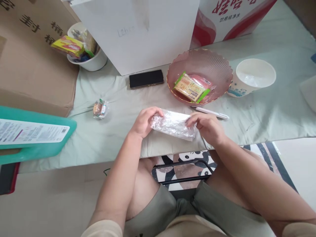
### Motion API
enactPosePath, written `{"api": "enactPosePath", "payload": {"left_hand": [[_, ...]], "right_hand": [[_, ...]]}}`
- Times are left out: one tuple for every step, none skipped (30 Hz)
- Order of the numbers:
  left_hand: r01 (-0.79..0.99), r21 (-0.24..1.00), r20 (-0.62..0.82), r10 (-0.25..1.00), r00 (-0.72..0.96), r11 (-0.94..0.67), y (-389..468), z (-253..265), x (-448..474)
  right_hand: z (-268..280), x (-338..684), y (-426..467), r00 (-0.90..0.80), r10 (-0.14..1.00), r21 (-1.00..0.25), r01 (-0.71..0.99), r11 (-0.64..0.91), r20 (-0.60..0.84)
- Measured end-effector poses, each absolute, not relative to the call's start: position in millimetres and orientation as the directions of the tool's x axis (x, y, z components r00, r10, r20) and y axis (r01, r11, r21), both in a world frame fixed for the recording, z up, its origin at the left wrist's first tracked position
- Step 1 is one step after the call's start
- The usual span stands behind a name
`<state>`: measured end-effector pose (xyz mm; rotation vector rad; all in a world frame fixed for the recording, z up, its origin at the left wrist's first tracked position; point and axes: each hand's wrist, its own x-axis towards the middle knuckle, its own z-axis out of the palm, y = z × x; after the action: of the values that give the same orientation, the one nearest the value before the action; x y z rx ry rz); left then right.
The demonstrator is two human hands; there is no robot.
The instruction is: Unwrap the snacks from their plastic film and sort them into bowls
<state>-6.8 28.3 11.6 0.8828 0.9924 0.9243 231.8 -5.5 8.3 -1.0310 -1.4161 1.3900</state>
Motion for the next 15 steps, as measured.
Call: {"api": "enactPosePath", "payload": {"left_hand": [[-0.186,0.921,-0.289,0.920,0.265,0.342,28,10,-7],[-0.158,0.928,-0.288,0.920,0.268,0.337,28,10,-8],[-0.138,0.933,-0.286,0.919,0.273,0.331,27,9,-10],[-0.127,0.937,-0.281,0.918,0.279,0.325,27,9,-11],[-0.124,0.942,-0.268,0.920,0.286,0.312,26,10,-13],[-0.118,0.948,-0.251,0.922,0.296,0.296,25,11,-14],[-0.104,0.955,-0.234,0.920,0.314,0.279,24,12,-15],[-0.081,0.962,-0.219,0.915,0.339,0.261,22,13,-16],[-0.052,0.969,-0.206,0.906,0.371,0.241,21,15,-15],[-0.020,0.975,-0.193,0.893,0.407,0.220,19,16,-13],[0.013,0.980,-0.184,0.877,0.444,0.198,18,17,-11],[0.049,0.983,-0.177,0.862,0.474,0.175,17,18,-7],[0.090,0.985,-0.173,0.853,0.492,0.148,16,18,-4],[0.135,0.984,-0.166,0.858,0.487,0.114,16,19,0],[0.185,0.981,-0.142,0.883,0.447,0.064,15,19,4]], "right_hand": [[9,232,-6,-0.281,0.959,-0.998,0.042,0.038,0.025],[9,231,-6,-0.272,0.962,-0.995,0.094,0.022,-0.004],[9,230,-7,-0.249,0.968,-0.992,0.123,-0.011,-0.041],[9,230,-7,-0.224,0.972,-0.991,0.122,-0.047,-0.074],[9,230,-7,-0.210,0.973,-0.993,0.094,-0.073,-0.091],[10,231,-7,-0.210,0.973,-0.995,0.050,-0.082,-0.091],[11,232,-7,-0.228,0.970,-0.997,0.008,-0.082,-0.081],[13,234,-7,-0.261,0.962,-0.996,-0.025,-0.086,-0.076],[16,236,-7,-0.310,0.947,-0.994,-0.044,-0.104,-0.085],[19,237,-7,-0.378,0.920,-0.990,-0.050,-0.135,-0.106],[22,238,-8,-0.461,0.877,-0.984,-0.036,-0.172,-0.136],[24,238,-8,-0.546,0.819,-0.978,0.003,-0.208,-0.176],[25,237,-9,-0.613,0.758,-0.970,0.062,-0.234,-0.222],[26,236,-11,-0.654,0.706,-0.960,0.131,-0.246,-0.271],[25,234,-12,-0.669,0.673,-0.949,0.200,-0.245,-0.315]]}}
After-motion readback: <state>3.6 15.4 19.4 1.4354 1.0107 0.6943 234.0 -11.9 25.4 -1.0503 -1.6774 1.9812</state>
